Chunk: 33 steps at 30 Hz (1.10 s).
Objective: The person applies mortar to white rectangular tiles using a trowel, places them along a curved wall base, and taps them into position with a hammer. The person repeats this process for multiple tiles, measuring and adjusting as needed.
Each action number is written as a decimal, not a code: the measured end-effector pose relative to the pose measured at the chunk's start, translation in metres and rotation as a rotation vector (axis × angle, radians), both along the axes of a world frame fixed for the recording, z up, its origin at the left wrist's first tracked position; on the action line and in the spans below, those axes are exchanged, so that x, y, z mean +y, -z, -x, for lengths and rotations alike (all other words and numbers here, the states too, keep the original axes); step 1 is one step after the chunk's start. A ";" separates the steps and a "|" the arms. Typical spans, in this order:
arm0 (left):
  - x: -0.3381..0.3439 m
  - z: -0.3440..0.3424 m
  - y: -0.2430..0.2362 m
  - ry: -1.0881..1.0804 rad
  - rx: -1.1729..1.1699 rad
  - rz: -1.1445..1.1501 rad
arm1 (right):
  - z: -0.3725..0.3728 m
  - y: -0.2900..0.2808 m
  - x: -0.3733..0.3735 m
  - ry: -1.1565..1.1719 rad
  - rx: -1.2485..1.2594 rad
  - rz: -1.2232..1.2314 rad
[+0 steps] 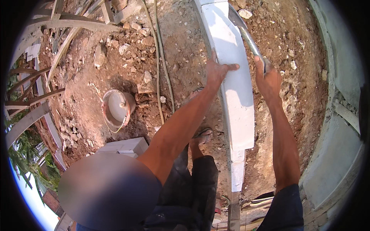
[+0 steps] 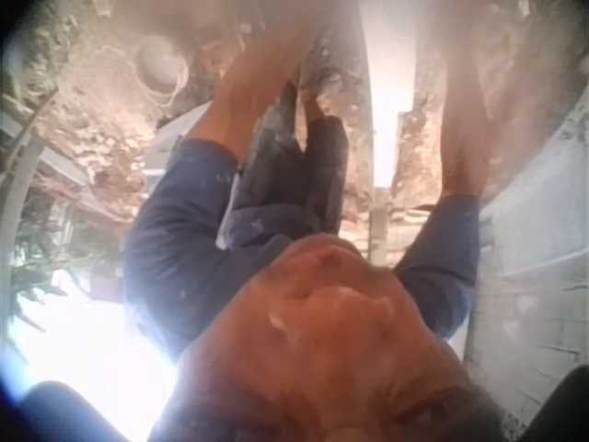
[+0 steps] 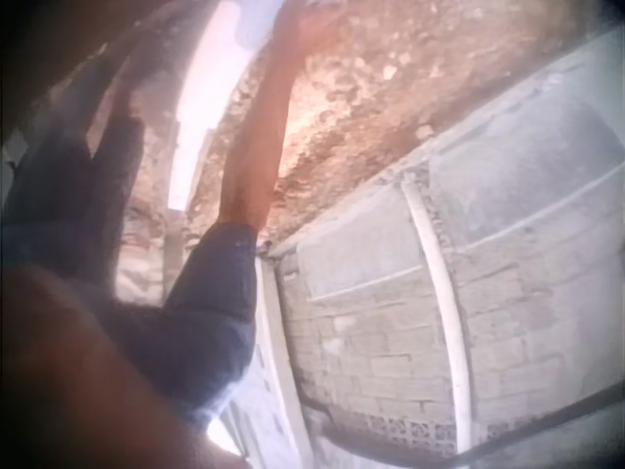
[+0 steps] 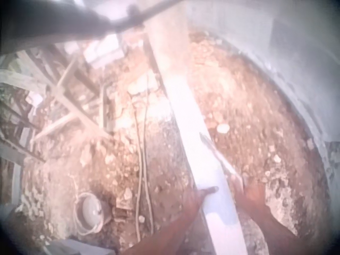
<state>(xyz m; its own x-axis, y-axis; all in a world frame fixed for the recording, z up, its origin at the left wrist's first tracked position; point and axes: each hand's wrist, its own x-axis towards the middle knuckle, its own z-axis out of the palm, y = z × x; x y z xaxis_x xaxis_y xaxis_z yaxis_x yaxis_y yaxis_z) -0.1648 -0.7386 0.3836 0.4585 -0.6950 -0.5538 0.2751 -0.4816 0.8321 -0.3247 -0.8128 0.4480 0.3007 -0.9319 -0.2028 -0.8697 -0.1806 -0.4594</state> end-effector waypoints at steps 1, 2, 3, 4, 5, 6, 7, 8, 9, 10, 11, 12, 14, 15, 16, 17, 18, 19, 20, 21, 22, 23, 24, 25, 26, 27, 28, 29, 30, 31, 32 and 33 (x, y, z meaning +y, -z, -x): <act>0.000 0.000 -0.001 -0.022 0.017 0.018 | 0.000 0.002 0.003 0.014 -0.013 0.047; 0.000 0.001 0.000 -0.044 0.036 0.038 | 0.002 0.008 0.000 -0.029 0.055 0.044; 0.001 0.001 0.001 -0.034 0.034 0.016 | 0.007 0.014 -0.008 -0.072 0.126 0.038; -0.001 0.000 0.004 -0.024 0.031 -0.007 | 0.011 0.019 -0.013 -0.114 0.197 0.032; -0.003 -0.001 0.002 -0.015 0.030 -0.029 | 0.010 0.019 -0.015 -0.084 0.208 -0.037; -0.003 0.000 0.000 -0.009 0.000 -0.005 | 0.007 0.019 -0.015 -0.052 0.219 -0.106; -0.003 0.000 -0.002 -0.001 -0.029 0.018 | 0.007 0.018 -0.014 -0.018 0.230 -0.176; -0.002 0.002 -0.006 0.006 -0.056 0.035 | 0.016 0.023 -0.008 -0.006 0.202 -0.125; 0.001 0.002 -0.008 0.008 -0.043 0.028 | 0.016 0.008 0.004 0.005 0.131 -0.153; -0.004 -0.002 -0.008 0.014 -0.030 0.021 | 0.017 -0.010 0.013 0.021 0.059 -0.181; -0.001 0.002 -0.009 0.031 0.003 0.005 | 0.026 -0.027 0.030 0.054 0.006 -0.216; 0.001 0.002 -0.010 0.068 -0.036 0.002 | 0.039 -0.031 0.044 0.075 -0.038 -0.195; 0.005 -0.001 -0.008 0.143 -0.115 -0.002 | 0.068 -0.040 0.080 0.190 -0.116 -0.230; 0.006 0.001 -0.008 0.085 -0.208 -0.033 | 0.082 -0.044 0.095 0.245 -0.172 -0.228; 0.008 0.005 -0.008 0.029 -0.301 -0.064 | 0.102 -0.048 0.110 0.296 -0.153 -0.264; 0.018 0.010 -0.011 -0.019 -0.386 -0.104 | 0.123 -0.051 0.129 0.330 -0.159 -0.271; 0.027 0.010 -0.021 -0.006 -0.363 -0.129 | 0.147 -0.052 0.152 0.366 -0.161 -0.281; 0.034 0.006 -0.031 0.007 -0.341 -0.156 | 0.164 -0.054 0.177 0.402 -0.162 -0.292; 0.042 0.003 -0.041 0.047 -0.288 -0.161 | 0.177 -0.062 0.203 0.454 -0.206 -0.276; 0.045 -0.001 -0.044 0.085 -0.245 -0.156 | 0.188 -0.064 0.226 0.504 -0.262 -0.250; 0.055 -0.002 -0.035 0.118 -0.252 -0.173 | 0.204 -0.067 0.255 0.557 -0.230 -0.274; 0.067 -0.007 -0.021 0.141 -0.270 -0.184 | 0.213 -0.070 0.280 0.581 -0.139 -0.233; 0.073 -0.005 -0.011 0.167 -0.289 -0.192 | 0.220 -0.072 0.308 0.643 -0.135 -0.239; 0.080 0.005 -0.013 0.178 -0.228 -0.228 | 0.225 -0.075 0.336 0.704 -0.133 -0.246; 0.088 0.020 -0.019 0.193 -0.165 -0.264 | 0.222 -0.081 0.361 0.780 -0.191 -0.236; 0.094 0.032 -0.025 0.207 -0.109 -0.295 | 0.214 -0.086 0.385 0.853 -0.257 -0.221; 0.099 0.041 -0.024 0.219 -0.126 -0.300 | 0.209 -0.092 0.406 0.868 -0.217 -0.243; 0.107 0.051 -0.019 0.236 -0.138 -0.306 | 0.204 -0.098 0.429 0.888 -0.172 -0.265; 0.111 0.060 -0.015 0.260 -0.156 -0.306 | 0.197 -0.097 0.457 0.971 -0.228 -0.317; 0.110 0.067 -0.019 0.256 -0.194 -0.323 | 0.189 -0.096 0.479 1.053 -0.297 -0.364; 0.111 0.070 -0.025 0.251 -0.233 -0.339 | 0.180 -0.103 0.490 1.058 -0.305 -0.428; 0.108 0.073 -0.028 0.250 -0.272 -0.348 | 0.171 -0.109 0.497 1.066 -0.317 -0.485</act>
